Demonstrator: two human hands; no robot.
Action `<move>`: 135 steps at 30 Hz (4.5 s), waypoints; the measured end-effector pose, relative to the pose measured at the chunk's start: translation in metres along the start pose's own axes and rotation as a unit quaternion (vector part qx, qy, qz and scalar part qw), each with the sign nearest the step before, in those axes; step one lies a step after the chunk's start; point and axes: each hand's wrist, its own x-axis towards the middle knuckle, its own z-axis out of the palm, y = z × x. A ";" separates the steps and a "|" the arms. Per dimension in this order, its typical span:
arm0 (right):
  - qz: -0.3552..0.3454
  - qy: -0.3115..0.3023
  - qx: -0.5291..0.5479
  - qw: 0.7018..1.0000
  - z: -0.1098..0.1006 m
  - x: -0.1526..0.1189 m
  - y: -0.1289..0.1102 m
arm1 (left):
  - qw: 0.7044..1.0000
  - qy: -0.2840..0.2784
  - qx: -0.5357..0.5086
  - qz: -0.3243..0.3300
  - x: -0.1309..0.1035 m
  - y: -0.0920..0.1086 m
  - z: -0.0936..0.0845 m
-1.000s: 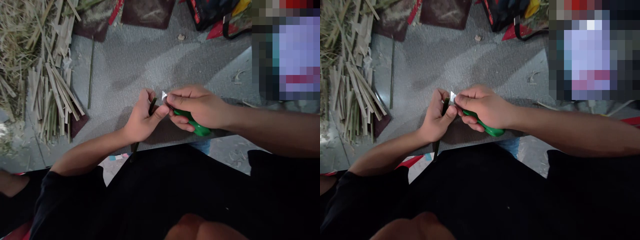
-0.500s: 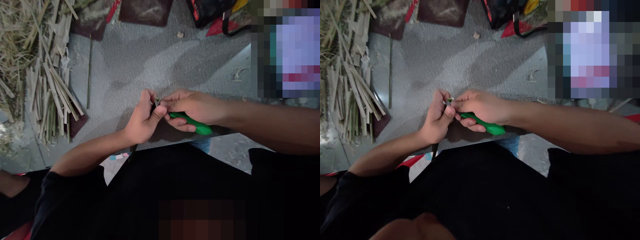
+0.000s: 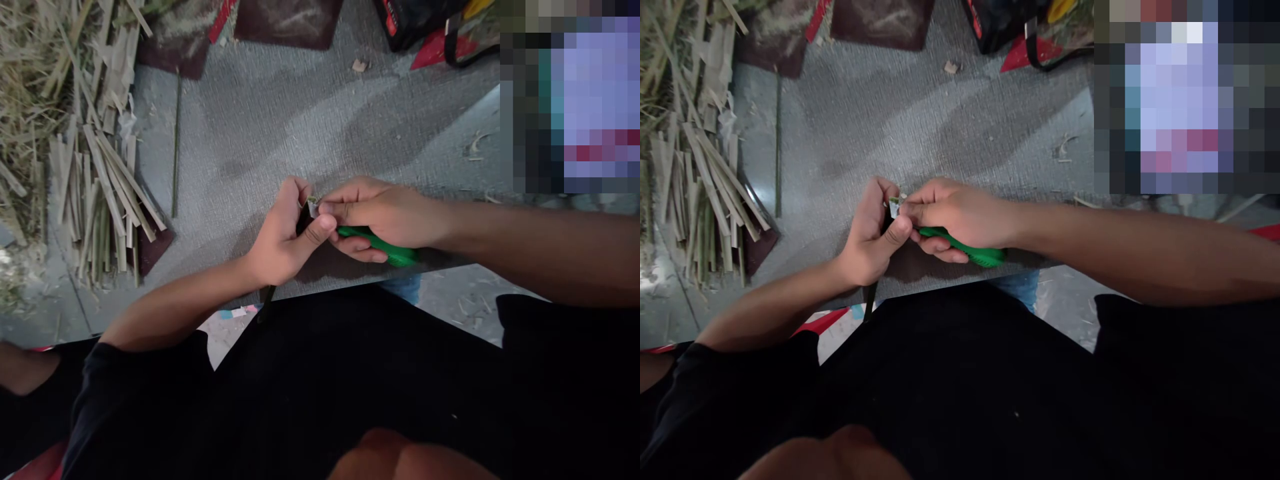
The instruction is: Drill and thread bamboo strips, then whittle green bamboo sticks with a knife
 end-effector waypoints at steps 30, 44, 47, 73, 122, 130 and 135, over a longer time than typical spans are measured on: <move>-0.056 0.066 -0.003 0.996 0.002 0.005 0.006 | 0.998 -0.015 -0.030 -0.051 0.003 0.000 -0.002; -0.031 -0.048 0.006 0.998 -0.012 0.008 0.010 | 0.993 -0.073 0.029 0.087 0.012 -0.015 -0.014; -0.015 -0.028 0.015 0.999 -0.011 0.006 0.009 | 0.991 -0.078 0.041 0.096 0.014 -0.017 -0.016; 0.001 -0.045 -0.026 0.999 -0.019 0.006 0.004 | 0.989 0.007 0.103 0.104 0.005 -0.011 -0.005; -0.127 0.054 -0.030 0.990 -0.003 0.013 0.019 | 0.991 -0.049 0.087 0.088 0.009 -0.022 -0.012; -0.019 -0.044 -0.012 0.999 -0.010 0.011 0.016 | 0.988 -0.065 0.082 0.118 0.006 -0.019 -0.012; -0.010 -0.053 0.012 0.998 -0.013 0.015 0.020 | 0.986 -0.052 0.104 0.123 0.004 -0.023 -0.012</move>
